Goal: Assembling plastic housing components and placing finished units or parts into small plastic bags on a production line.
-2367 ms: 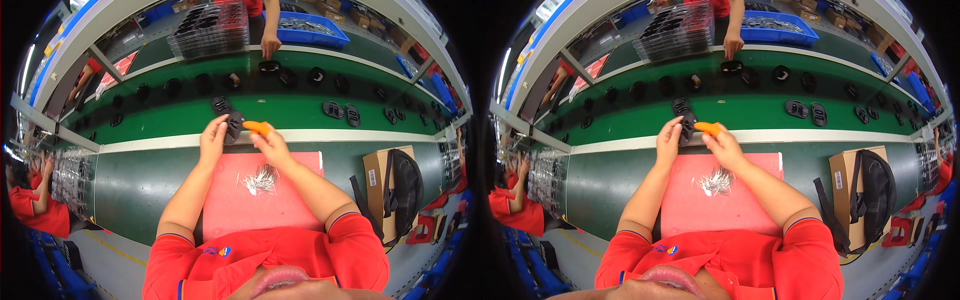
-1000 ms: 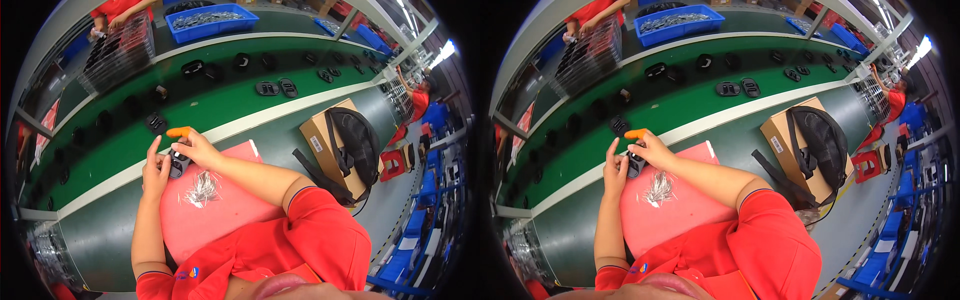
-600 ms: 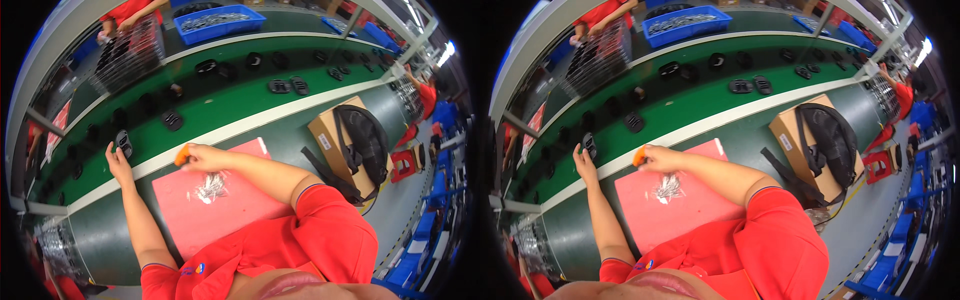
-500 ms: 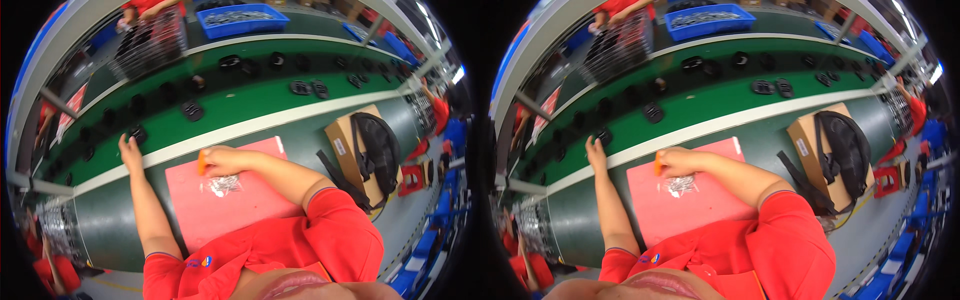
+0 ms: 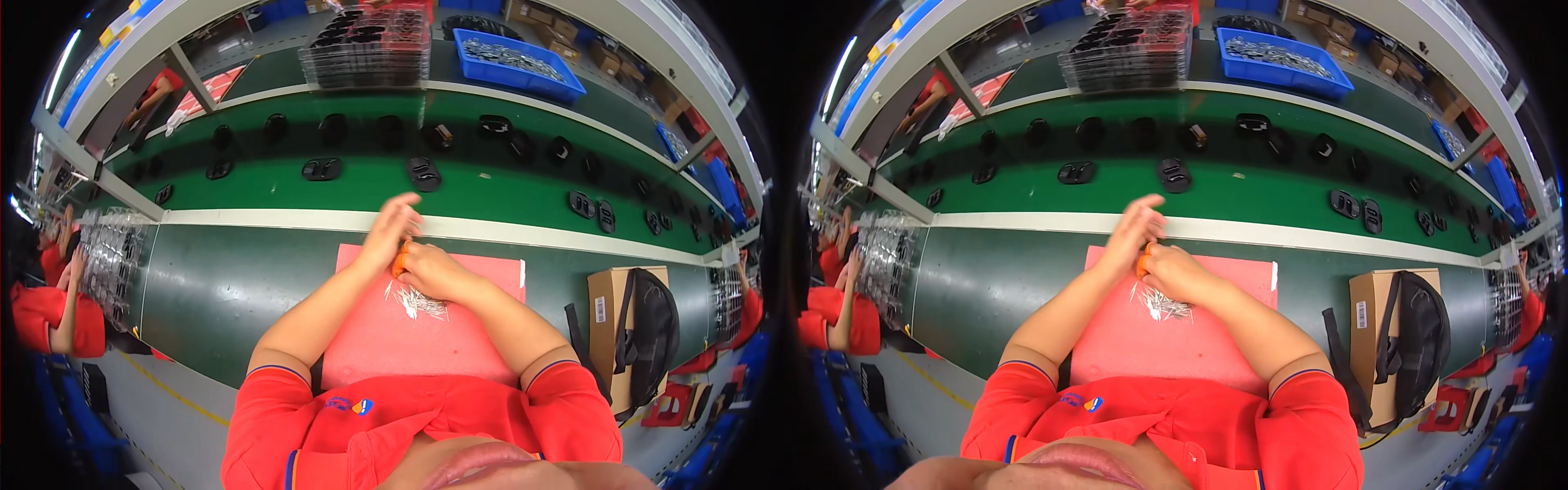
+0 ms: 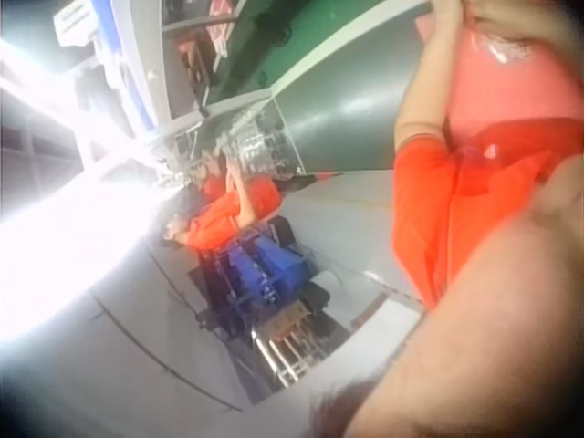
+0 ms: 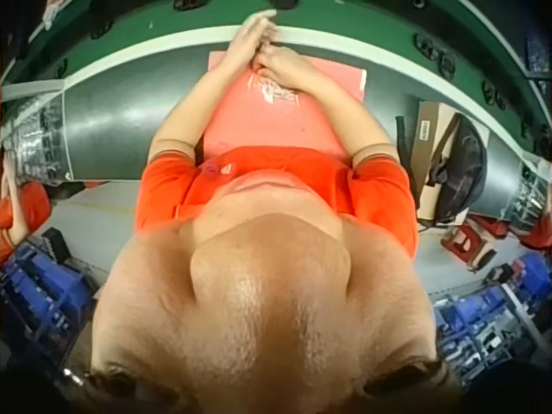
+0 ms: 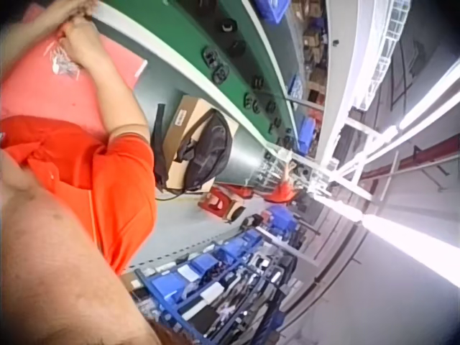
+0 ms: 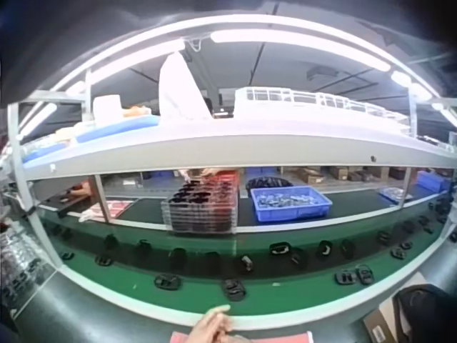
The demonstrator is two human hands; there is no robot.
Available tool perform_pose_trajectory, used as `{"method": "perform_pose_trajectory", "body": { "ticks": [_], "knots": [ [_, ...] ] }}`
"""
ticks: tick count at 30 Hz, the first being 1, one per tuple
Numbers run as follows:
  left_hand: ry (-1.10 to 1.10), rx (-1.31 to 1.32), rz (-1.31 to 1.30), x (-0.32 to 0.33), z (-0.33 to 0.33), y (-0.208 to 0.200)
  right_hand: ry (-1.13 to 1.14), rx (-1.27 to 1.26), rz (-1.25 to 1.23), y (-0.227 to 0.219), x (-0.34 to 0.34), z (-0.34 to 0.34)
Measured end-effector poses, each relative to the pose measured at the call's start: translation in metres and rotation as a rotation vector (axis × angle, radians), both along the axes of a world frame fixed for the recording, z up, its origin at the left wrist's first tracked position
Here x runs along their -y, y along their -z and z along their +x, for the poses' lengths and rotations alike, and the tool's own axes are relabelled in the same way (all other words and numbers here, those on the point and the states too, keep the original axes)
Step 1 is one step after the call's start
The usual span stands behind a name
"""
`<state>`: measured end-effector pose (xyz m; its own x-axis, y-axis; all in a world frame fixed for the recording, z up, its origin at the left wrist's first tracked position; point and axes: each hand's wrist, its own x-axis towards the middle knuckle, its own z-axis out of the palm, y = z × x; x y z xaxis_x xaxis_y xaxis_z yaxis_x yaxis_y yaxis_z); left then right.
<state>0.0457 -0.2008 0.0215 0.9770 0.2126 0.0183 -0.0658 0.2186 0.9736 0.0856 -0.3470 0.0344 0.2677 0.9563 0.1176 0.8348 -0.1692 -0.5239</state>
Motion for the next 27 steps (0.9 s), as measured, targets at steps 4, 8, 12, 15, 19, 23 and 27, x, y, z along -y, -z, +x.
{"method": "perform_pose_trajectory", "body": {
  "ticks": [4,8,12,15,19,23,27],
  "knots": [
    [0.356,-0.008,0.185,-0.016,0.001,0.009,-0.067,-0.183,0.049,0.008,-0.009,0.006],
    [0.323,-0.004,0.156,-0.028,-0.003,0.01,-0.111,-0.2,0.045,0.009,-0.012,0.007],
    [0.326,-0.019,0.012,-0.033,-0.005,0.011,-0.242,-0.319,-0.077,-0.019,-0.007,0.005],
    [0.352,-0.041,0.002,-0.037,-0.009,0.006,-0.271,-0.273,-0.221,-0.032,-0.012,-0.007],
    [0.351,-0.049,-0.027,-0.042,-0.013,0.009,-0.217,-0.2,-0.177,-0.018,-0.017,-0.017],
    [0.352,-0.049,-0.021,-0.045,-0.014,0.01,-0.221,-0.147,-0.076,-0.011,-0.022,-0.018],
    [0.347,-0.064,0.006,-0.048,-0.012,0.007,-0.18,-0.162,-0.094,-0.013,-0.025,-0.018]
  ]
}}
